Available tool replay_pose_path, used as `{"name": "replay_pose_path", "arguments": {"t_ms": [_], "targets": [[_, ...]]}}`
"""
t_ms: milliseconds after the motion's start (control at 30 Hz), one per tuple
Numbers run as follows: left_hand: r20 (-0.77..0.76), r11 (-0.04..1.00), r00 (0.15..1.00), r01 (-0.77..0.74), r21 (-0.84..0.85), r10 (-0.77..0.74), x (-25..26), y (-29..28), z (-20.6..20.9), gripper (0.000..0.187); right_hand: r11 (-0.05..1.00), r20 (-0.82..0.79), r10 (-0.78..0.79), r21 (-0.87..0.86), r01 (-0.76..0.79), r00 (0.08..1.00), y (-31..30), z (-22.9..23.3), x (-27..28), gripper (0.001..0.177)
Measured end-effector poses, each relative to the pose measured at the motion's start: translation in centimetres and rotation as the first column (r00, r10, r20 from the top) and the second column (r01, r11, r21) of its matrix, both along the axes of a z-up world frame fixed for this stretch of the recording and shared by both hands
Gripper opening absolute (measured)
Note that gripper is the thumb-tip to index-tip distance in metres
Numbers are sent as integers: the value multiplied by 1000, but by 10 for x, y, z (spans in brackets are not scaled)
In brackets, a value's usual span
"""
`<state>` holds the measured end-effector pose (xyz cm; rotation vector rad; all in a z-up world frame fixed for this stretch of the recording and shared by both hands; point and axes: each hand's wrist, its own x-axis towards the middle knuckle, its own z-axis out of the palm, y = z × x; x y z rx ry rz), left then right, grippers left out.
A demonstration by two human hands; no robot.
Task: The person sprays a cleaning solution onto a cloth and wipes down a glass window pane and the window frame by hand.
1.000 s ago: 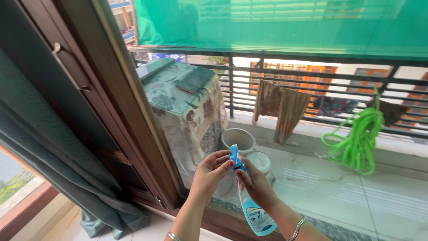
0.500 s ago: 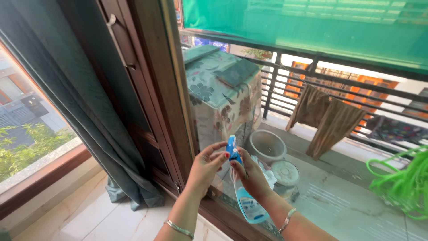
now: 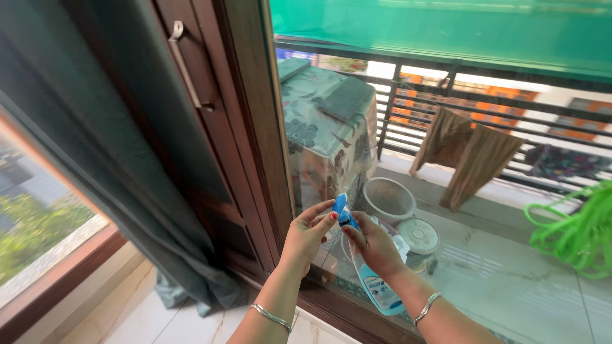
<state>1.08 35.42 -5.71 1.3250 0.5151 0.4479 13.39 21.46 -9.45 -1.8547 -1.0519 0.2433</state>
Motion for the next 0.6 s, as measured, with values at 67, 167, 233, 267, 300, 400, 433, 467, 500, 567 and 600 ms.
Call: {"name": "replay_pose_path", "arguments": {"t_ms": [67,167,233,267,300,400,433,467,500,567,600], "targets": [[18,998,998,53,-21,-53,5,5,-6,44,1000,-37,-13,4,13,999,1,-3,0,56],[40,990,990,135,-37,-134,9,5,-19,46,998,-46,-64,-1,64,997,-7,-10,0,56],[53,980,980,192,-56,-189,13,0,-28,48,995,-66,-100,24,102,993,-13,-18,-2,57],[57,974,976,215,-75,-211,14,-3,-32,50,993,-92,-106,48,111,990,-16,-24,-5,59],[62,967,971,237,-95,-232,15,-5,-36,52,990,-118,-112,73,121,987,-20,-29,-8,60],[32,946,954,298,-128,-297,14,-9,-49,53,977,-30,-112,176,116,993,-31,-48,-19,61],[3,940,949,313,-135,-316,14,-11,-52,52,977,-31,-127,168,131,991,-34,-55,-21,60],[-28,936,944,321,-146,-328,12,-13,-57,52,978,-35,-135,157,139,990,-37,-62,-24,60],[-58,931,938,329,-157,-341,11,-15,-63,51,978,-39,-143,145,147,989,-41,-71,-26,59],[-120,929,932,315,-193,-341,11,-20,-75,50,979,-39,-198,40,199,979,-45,-87,-28,61],[-161,927,926,305,-218,-343,8,-23,-83,50,974,-48,-226,-20,225,973,-50,-96,-32,61]]}}
